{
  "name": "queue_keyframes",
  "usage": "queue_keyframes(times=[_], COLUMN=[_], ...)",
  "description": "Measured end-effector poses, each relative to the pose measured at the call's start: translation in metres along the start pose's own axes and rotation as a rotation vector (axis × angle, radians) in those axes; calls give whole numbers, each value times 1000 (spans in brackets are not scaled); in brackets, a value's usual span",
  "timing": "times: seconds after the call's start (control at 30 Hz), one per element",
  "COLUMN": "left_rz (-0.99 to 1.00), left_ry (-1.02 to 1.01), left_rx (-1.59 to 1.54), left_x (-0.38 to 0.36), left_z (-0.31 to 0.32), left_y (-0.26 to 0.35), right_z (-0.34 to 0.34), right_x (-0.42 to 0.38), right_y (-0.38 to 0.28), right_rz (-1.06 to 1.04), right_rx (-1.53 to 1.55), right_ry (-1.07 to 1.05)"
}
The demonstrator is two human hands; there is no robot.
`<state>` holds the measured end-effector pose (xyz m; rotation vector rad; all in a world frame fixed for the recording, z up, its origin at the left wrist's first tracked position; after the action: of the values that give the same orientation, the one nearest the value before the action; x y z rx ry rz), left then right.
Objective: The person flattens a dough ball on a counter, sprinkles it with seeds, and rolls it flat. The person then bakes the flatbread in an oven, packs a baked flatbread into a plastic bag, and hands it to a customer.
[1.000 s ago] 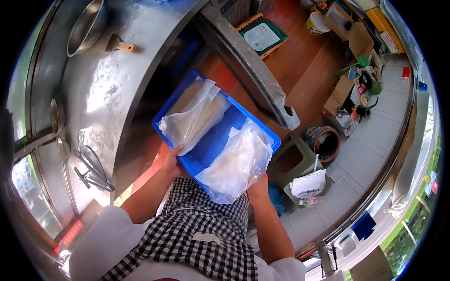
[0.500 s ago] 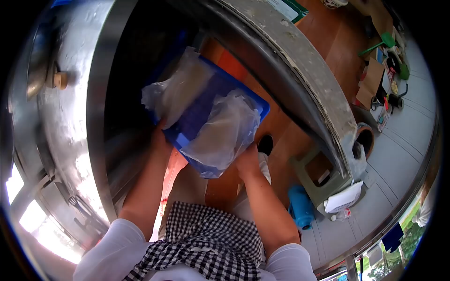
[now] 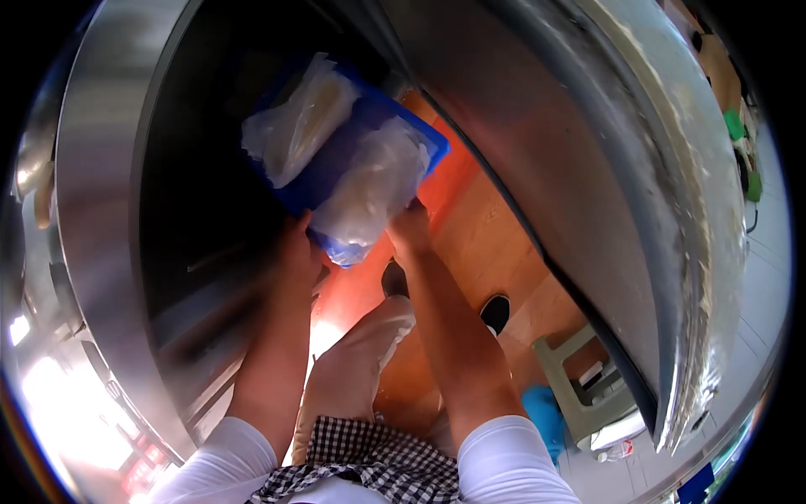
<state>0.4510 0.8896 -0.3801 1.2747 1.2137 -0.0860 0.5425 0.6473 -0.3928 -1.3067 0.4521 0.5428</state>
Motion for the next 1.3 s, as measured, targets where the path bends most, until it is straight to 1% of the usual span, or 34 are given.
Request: queue_keyframes(times=[0.07,0.1,0.17,0.27,0.33,0.37,0.4,0.47,0.5,0.53,0.6,0.67,0.73,0.77,0.83,0.9,0.93,0.97,1.0,1.03,1.1,1.2,1.27,1.3], left_rz=[-160,-184,-227,-169,-129,-109,-122,-155,-172,-142,-70,-10,38,58,105,169,199,225,253,261,278,367,486,549], left_ry=[-36,8,95,98,77,68,117,245,326,358,423,497,578,616,650,634,654,681,705,690,652,686,725,746], left_rx=[-213,-215,-220,-286,-313,-326,-335,-317,-290,-294,-301,-294,-285,-279,-289,-338,-345,-349,-356,-384,-443,-416,-359,-330], left_x=[2,1,7,60,79,88,103,144,163,173,185,194,181,157,144,147,155,159,164,154,133,127,146,145], left_z=[12,16,22,23,31,33,29,12,-3,-13,-31,-44,-45,-34,-32,-29,-33,-39,-44,-38,-20,-19,-30,-32], left_y=[-10,-9,-2,11,31,44,51,56,53,56,68,69,69,79,78,79,76,67,64,69,74,72,58,61], right_z=[28,42,74,113,124,126,125,115,102,88,54,14,-21,-35,-55,-53,-47,-47,-44,-43,-47,-49,-46,-44], right_x=[34,47,59,78,68,60,56,58,51,41,4,-24,-58,-70,-85,-81,-76,-76,-74,-71,-61,-54,-50,-48], right_y=[6,4,-22,-29,-52,-59,-65,-45,-23,-4,25,91,136,142,155,171,167,167,143,130,143,154,157,157], right_rz=[17,24,14,-171,-289,-280,-270,-182,-168,-158,-52,-7,179,162,127,70,40,75,107,136,93,58,31,8], right_rx=[133,183,217,309,232,182,133,92,73,53,-25,-79,-203,-328,-579,-514,-480,-503,-526,-552,-575,-615,-599,-570], right_ry=[-47,-74,-142,-293,-357,-346,-334,-379,-336,-293,-303,-237,-307,-276,-211,-236,-250,-262,-271,-276,-267,-278,-272,-262])
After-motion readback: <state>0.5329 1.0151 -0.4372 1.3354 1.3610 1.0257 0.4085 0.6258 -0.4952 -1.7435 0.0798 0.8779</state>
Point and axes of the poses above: each hand's wrist, its own x-axis towards the middle knuckle, its own z-axis out of the palm, y = z × x, the point moved 8 cm from there along x, towards the middle knuckle, and after that the axes turned 11 degrees about -z, right-handed, at the moved point
